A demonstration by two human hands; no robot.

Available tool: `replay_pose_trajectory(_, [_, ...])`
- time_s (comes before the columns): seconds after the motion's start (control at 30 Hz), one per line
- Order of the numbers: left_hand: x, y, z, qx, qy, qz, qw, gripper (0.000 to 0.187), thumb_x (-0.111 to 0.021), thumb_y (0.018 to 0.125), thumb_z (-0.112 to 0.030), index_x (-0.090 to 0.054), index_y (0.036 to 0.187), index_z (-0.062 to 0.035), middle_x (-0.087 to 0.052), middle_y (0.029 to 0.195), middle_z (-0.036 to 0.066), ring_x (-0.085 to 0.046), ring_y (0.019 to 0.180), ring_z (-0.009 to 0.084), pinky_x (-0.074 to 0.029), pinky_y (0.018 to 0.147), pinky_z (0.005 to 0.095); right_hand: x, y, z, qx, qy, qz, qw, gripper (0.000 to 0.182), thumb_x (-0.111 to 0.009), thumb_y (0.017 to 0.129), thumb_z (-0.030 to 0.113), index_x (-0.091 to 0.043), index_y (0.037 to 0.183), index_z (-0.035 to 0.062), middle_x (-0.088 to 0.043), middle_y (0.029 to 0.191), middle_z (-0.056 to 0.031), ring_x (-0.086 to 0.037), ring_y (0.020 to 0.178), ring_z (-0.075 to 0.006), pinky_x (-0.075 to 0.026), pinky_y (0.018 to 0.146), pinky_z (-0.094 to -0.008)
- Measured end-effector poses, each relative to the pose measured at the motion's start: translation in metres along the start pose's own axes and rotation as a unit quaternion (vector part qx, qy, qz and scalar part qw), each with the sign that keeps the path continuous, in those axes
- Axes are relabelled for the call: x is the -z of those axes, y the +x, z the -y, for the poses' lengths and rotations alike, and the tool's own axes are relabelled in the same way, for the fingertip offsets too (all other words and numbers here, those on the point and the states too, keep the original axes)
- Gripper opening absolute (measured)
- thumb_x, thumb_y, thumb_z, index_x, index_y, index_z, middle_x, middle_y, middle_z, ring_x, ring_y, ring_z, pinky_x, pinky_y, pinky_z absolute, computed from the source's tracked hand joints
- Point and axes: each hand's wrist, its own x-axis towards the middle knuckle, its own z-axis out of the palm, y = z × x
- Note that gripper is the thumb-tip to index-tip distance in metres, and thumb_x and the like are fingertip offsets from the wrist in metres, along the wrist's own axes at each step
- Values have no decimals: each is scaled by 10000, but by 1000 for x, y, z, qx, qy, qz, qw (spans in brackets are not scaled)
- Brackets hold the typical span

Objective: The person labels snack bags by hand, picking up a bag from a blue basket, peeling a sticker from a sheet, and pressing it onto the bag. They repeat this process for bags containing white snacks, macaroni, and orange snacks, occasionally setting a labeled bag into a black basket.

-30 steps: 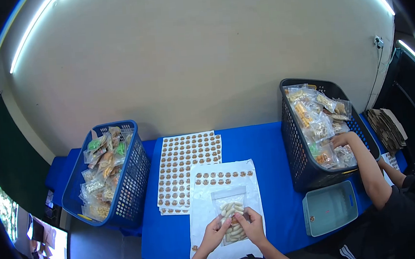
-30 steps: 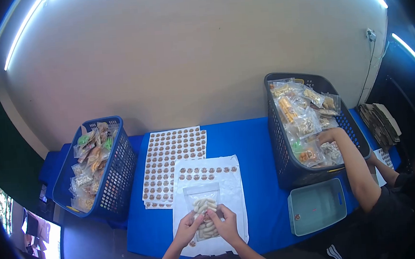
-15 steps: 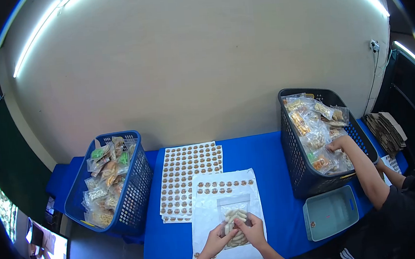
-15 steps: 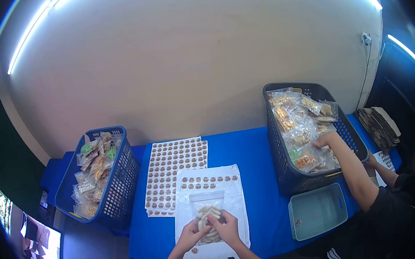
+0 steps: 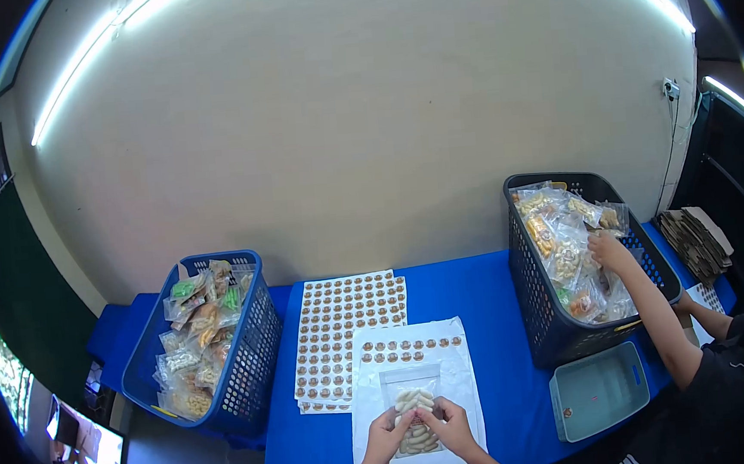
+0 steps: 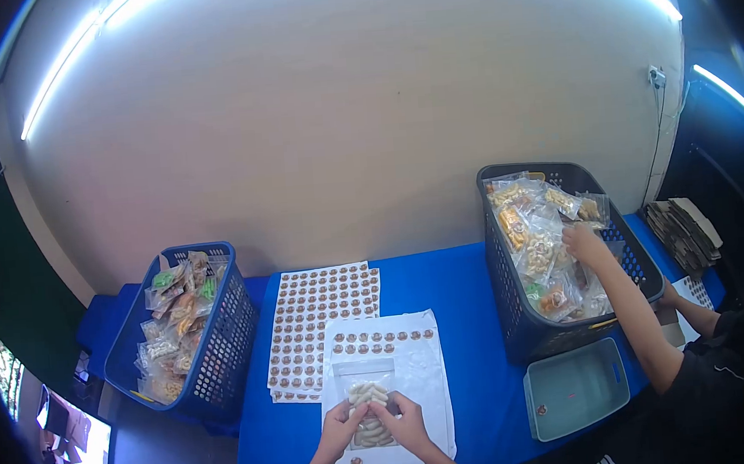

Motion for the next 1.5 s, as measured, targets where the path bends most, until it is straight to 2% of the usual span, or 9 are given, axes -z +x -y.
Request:
replay_pose_trajectory(0.3, [3,1,7,16,50,-3,999,347,-540,854,-189,-494,1090,63,-602,903,80,-557,806,83,-450,682,186,7,4,-9,-76,141,-5,987,251,-627,778,218,-555,858,-8,-539,668,-18,-480,604,-51,-408,543,-212])
replay_pose_trajectory(0.4, [4,6,9,0,67,2,998,350,-531,860,-197,-491,1084,69,-600,895,79,-556,803,83,-449,677,186,6,3,-9,7,-6,22,1000,339,-659,750,241,-534,938,-11,-578,762,-53,-535,677,-83,-442,602,-221])
replay_pose_trajectory(0.5, [1,6,2,-13,34,16,999,343,-527,862,-198,-495,1075,70,-593,913,86,-548,806,80,-443,672,180,9,0,7,-52,5,57,997,411,-704,714,216,-502,995,-5,-573,845,-43,-535,784,-84,-436,697,-230])
replay_pose_trajectory(0.8, [15,12,-2,17,67,71,995,357,-480,882,-209,-466,1149,27,-570,1021,84,-544,902,107,-450,770,229,17,1,-7,-22,18,100,995,257,-644,774,172,-525,938,14,-539,755,8,-453,668,-36,-366,583,-172])
replay_pose_trajectory(0.93, [13,6,-23,46,108,60,991,353,-453,893,-229,-480,1144,18,-573,1014,75,-539,916,110,-446,782,229,14,-1,-10,-45,87,95,991,320,-636,778,198,-506,991,-3,-541,760,7,-492,664,-57,-411,606,-208])
replay_pose_trajectory(1.1, [17,16,-29,-60,38,-29,997,309,-448,897,-237,-548,1019,29,-596,934,76,-565,851,127,-446,774,238,7,-7,-4,-58,159,96,981,369,-653,768,217,-501,1021,-4,-572,841,-38,-526,709,-80,-432,645,-226])
replay_pose_trajectory(1.2, [15,17,-34,-102,101,-68,987,265,-469,886,-220,-581,911,19,-617,832,70,-585,750,130,-467,696,250,13,3,-22,-19,46,84,995,407,-669,750,231,-498,1047,10,-584,861,-64,-542,721,-96,-442,657,-239])
replay_pose_trajectory(1.33, [7,11,-43,-156,266,-86,948,208,-505,858,-186,-582,877,6,-616,758,86,-589,663,138,-470,605,265,25,18,29,134,-100,37,985,310,-693,714,178,-556,944,23,-561,766,-19,-500,662,-72,-410,617,-209])
replay_pose_trajectory(1.5, [-10,3,-39,-205,346,-86,912,170,-543,821,-162,-593,777,-5,-592,676,127,-590,599,239,-456,542,288,13,20,35,127,-150,86,977,184,-585,780,178,-560,749,-1,-519,595,-80,-458,514,-130,-375,491,-272])
